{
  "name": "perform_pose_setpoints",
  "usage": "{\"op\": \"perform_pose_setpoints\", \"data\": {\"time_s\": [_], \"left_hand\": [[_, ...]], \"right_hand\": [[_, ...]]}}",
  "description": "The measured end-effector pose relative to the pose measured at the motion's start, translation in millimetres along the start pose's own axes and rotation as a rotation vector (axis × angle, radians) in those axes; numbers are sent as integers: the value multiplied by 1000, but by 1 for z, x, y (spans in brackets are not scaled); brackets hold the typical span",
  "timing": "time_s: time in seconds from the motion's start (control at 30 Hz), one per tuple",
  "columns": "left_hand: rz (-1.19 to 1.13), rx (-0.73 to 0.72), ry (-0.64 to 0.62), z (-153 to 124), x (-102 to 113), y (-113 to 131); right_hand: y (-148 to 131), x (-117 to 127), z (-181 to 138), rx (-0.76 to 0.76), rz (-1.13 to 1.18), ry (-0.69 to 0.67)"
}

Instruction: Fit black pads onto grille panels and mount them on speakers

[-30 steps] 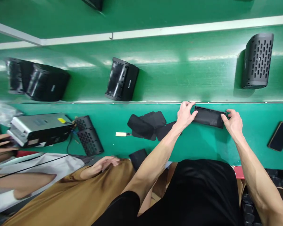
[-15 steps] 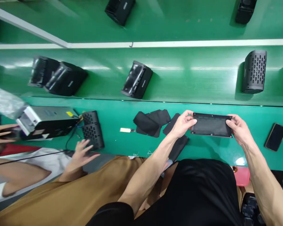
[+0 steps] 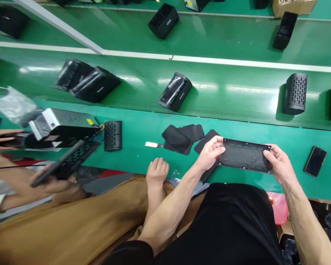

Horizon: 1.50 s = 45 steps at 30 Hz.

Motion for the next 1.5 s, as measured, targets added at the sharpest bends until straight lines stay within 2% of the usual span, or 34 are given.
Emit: {"op": "perform_pose_setpoints", "data": {"time_s": [0.2,0.5,0.9,1.5], "left_hand": [[-61,17,17,-9,-1,-4],[-40,-31,55,-4,1,-11],[-48,-59,59,2,5,-16],[-59,-32,65,4,8,-25]], "right_hand": [[-2,0,-7,-2,2,-36],[0,0,-9,10,61,-62],[1,-6,-6,-7,65,-41],[11,-1,-1,-58,40,-13]]}}
Point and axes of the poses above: each hand's wrist, its own z-axis towards the middle knuckle, its own x-axis out of the back of the hand, y = z × x, the point moved 1 cm from there along z, towards the middle knuckle, and after that the axes turned 7 degrees about -z, right-handed, at the moved point
